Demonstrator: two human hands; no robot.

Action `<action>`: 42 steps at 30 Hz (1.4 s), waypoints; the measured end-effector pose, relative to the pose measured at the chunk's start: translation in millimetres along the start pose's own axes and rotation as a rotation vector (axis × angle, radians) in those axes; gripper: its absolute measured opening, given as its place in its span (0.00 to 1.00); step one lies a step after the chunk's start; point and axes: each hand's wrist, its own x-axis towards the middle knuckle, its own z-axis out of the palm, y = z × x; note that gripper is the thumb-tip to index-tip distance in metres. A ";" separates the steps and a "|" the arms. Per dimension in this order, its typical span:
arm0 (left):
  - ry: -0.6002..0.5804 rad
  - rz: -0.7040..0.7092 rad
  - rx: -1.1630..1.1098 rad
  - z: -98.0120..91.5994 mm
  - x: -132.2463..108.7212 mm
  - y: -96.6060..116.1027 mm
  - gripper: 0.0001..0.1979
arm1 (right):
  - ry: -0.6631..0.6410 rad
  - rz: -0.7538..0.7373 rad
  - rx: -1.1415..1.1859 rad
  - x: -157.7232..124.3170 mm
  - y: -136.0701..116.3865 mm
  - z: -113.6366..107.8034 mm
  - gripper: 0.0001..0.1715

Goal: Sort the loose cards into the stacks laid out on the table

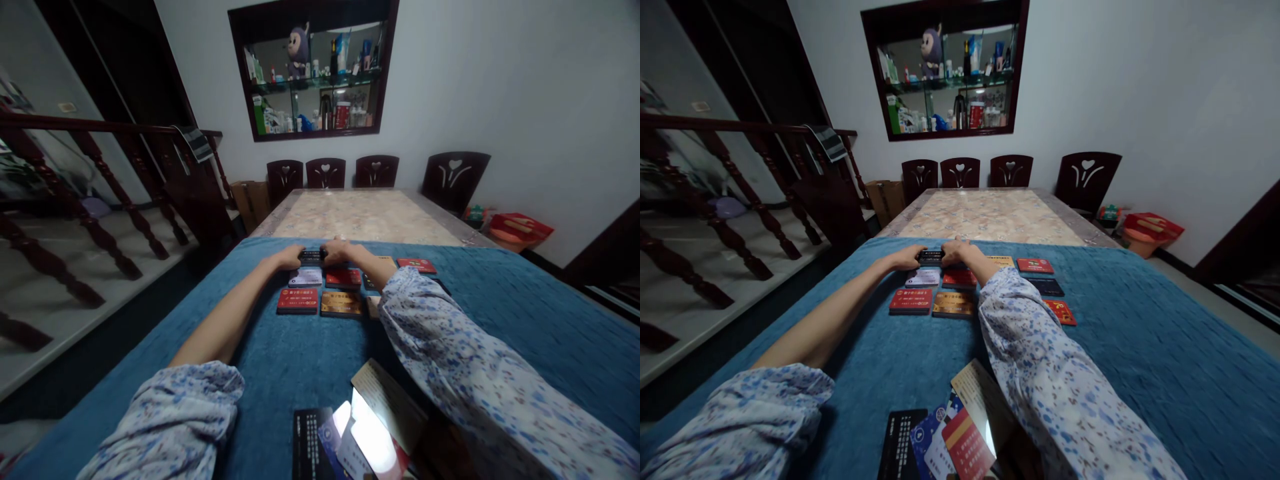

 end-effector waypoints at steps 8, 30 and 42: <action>0.004 -0.065 0.025 -6.8 -14.7 2.0 0.33 | 0.072 -0.028 -0.004 -2.4 6.0 -2.3 0.36; 0.439 0.114 0.016 -7.2 -121.4 50.6 0.09 | 0.453 -0.265 0.008 -115.5 -21.6 -1.2 0.15; 0.411 0.187 -0.087 13.1 -169.5 99.8 0.11 | 0.477 -0.316 0.026 -178.4 -11.9 34.1 0.14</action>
